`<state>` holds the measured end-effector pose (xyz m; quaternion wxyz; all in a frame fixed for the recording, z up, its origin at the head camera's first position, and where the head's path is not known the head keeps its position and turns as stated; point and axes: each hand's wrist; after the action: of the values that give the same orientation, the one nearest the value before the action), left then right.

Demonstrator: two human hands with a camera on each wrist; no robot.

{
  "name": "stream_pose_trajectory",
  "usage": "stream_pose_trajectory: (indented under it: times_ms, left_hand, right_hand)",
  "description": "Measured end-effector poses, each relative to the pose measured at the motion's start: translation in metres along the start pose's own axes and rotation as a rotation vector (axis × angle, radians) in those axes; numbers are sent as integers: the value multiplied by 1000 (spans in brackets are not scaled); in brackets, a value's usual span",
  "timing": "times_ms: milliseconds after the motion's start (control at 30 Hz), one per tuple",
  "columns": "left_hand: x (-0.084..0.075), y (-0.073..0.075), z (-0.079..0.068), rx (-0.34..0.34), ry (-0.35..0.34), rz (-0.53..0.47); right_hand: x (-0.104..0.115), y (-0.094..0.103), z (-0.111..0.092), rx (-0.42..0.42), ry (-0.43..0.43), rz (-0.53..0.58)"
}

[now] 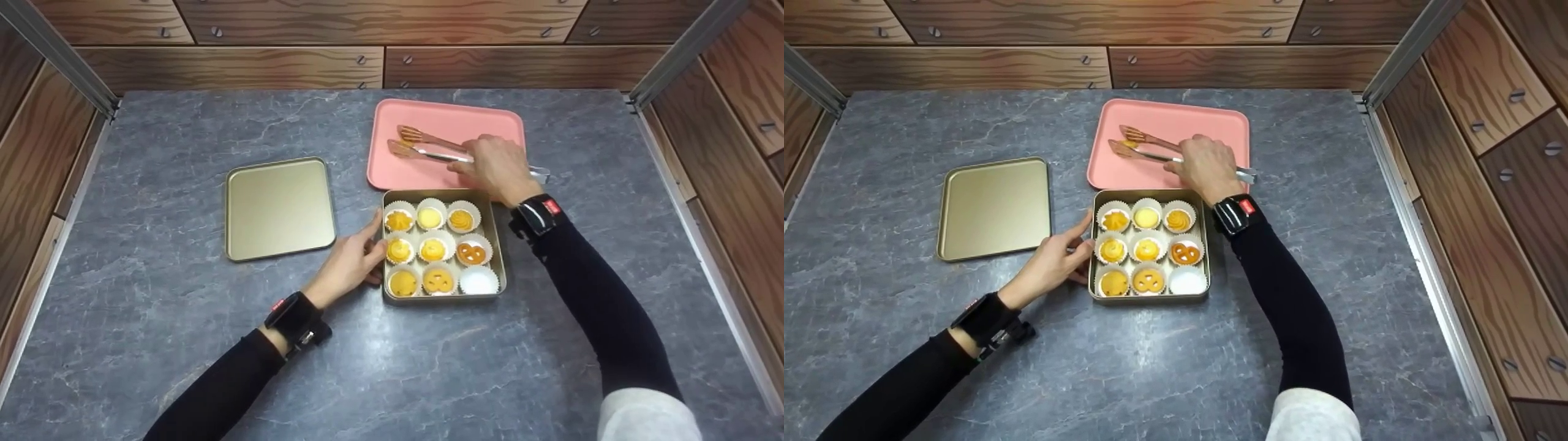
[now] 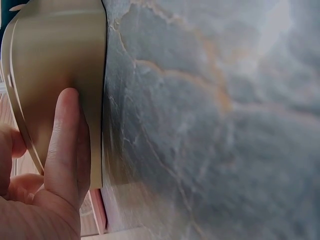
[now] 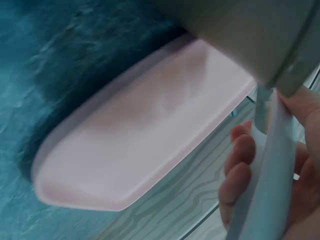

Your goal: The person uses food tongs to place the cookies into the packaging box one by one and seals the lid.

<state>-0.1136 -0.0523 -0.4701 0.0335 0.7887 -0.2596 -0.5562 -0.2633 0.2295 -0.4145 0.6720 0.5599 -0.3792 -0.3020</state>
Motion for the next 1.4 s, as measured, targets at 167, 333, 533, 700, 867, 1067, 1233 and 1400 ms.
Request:
stream_pose_trajectory:
  times_ms: [167,333,533,700,867,1067,1233,1400]
  left_hand:
    - [0,0,-1,3,9,-14]
    - [0,0,0,2,6,-7]
    - [0,0,1,-12,-6,6]
    - [0,-1,1,-12,-4,-3]
    - [0,-2,0,-12,8,7]
    - [-1,-2,0,-8,14,17]
    - [0,-3,0,0,9,22]
    - [0,-1,0,-1,4,27]
  right_hand:
    - [-3,1,-10,-22,29,-10]
    - [-4,3,-21,-28,28,-2]
    - [-5,4,-30,-20,26,5]
    - [-8,3,-34,11,2,5]
    - [-14,4,-37,36,-13,11]
    - [-25,-1,-39,13,30,16]
    - [-29,-2,-44,-14,51,20]
    - [-29,4,-48,-24,46,24]
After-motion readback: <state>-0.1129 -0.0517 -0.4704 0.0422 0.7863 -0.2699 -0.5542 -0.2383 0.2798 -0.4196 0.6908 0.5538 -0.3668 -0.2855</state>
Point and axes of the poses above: each hand's wrist, its own z-axis towards the middle knuckle, its own y-axis out of the back of the hand, x = y × z, and after that the axes turned 14 degrees about y, right-handed
